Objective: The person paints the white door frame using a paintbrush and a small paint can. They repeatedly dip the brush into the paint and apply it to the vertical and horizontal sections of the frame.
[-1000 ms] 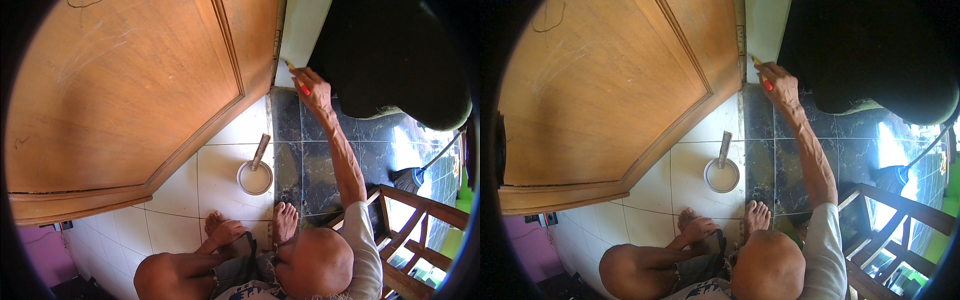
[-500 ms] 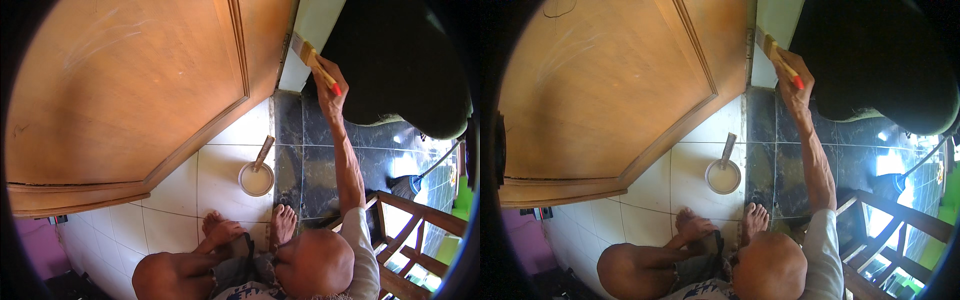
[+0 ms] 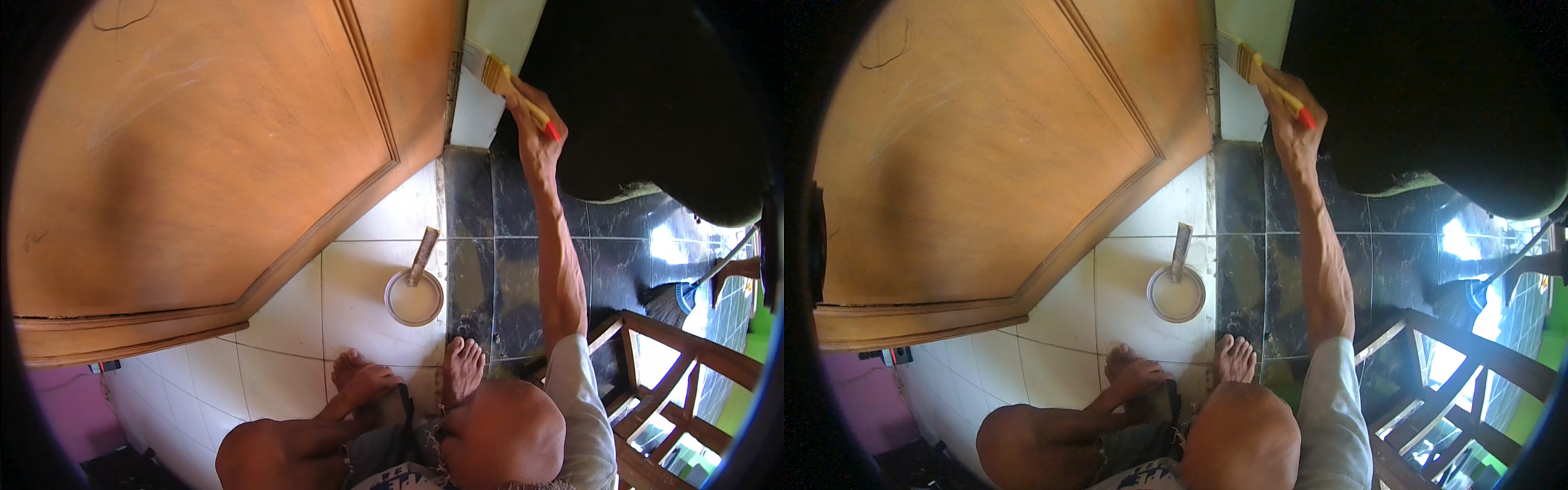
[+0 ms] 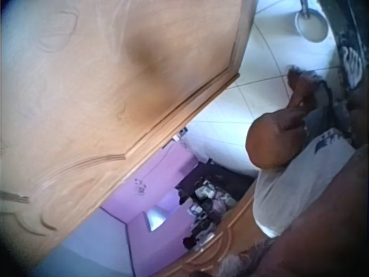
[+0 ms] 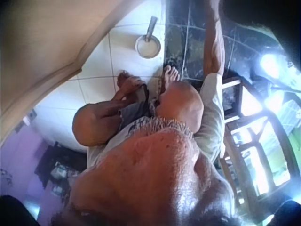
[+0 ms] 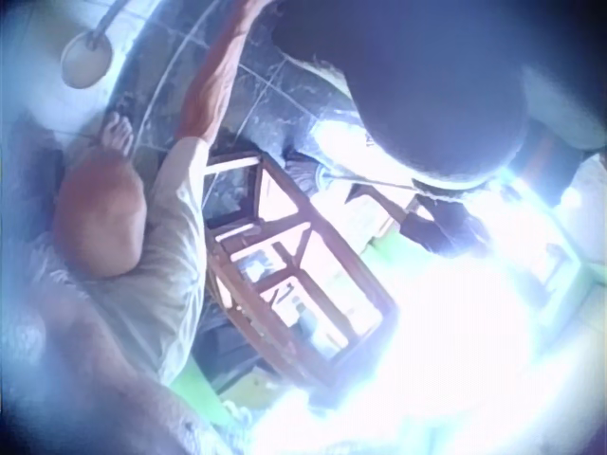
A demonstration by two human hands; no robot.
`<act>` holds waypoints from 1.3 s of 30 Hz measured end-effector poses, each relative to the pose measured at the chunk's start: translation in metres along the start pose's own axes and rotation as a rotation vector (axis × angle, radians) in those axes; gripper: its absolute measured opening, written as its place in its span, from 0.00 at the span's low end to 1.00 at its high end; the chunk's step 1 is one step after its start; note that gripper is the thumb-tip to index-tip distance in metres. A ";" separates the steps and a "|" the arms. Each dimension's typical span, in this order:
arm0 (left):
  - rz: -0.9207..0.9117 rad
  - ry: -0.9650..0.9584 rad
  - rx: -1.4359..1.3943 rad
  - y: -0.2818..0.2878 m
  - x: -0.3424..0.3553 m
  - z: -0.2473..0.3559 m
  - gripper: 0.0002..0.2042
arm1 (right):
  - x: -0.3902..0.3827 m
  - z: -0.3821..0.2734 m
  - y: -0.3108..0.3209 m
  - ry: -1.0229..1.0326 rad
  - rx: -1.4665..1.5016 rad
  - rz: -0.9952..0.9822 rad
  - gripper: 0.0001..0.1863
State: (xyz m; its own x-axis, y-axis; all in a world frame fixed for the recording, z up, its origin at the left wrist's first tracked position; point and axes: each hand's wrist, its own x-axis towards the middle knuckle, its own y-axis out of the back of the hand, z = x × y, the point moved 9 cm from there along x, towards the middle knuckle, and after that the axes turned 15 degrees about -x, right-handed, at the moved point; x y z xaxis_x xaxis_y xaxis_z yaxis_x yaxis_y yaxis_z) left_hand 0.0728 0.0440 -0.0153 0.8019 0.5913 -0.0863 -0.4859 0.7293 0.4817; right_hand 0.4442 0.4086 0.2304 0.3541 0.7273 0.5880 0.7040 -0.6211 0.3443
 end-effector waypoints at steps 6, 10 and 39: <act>-0.026 0.017 0.017 0.001 -0.001 -0.001 0.10 | -0.007 -0.008 -0.004 0.095 0.019 -0.001 0.15; -0.033 0.013 0.061 0.002 0.002 0.003 0.11 | -0.007 0.000 -0.002 0.036 -0.021 -0.012 0.14; -0.031 0.080 0.250 -0.021 -0.029 -0.040 0.15 | 0.042 -0.063 0.025 0.318 -0.053 0.148 0.12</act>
State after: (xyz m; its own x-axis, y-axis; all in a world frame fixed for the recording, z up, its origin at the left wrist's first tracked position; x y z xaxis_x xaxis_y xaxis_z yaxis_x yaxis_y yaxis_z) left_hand 0.0454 0.0253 -0.0580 0.7801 0.6025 -0.1688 -0.3522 0.6457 0.6775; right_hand 0.4376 0.4048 0.3099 0.2347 0.5058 0.8301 0.6230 -0.7338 0.2709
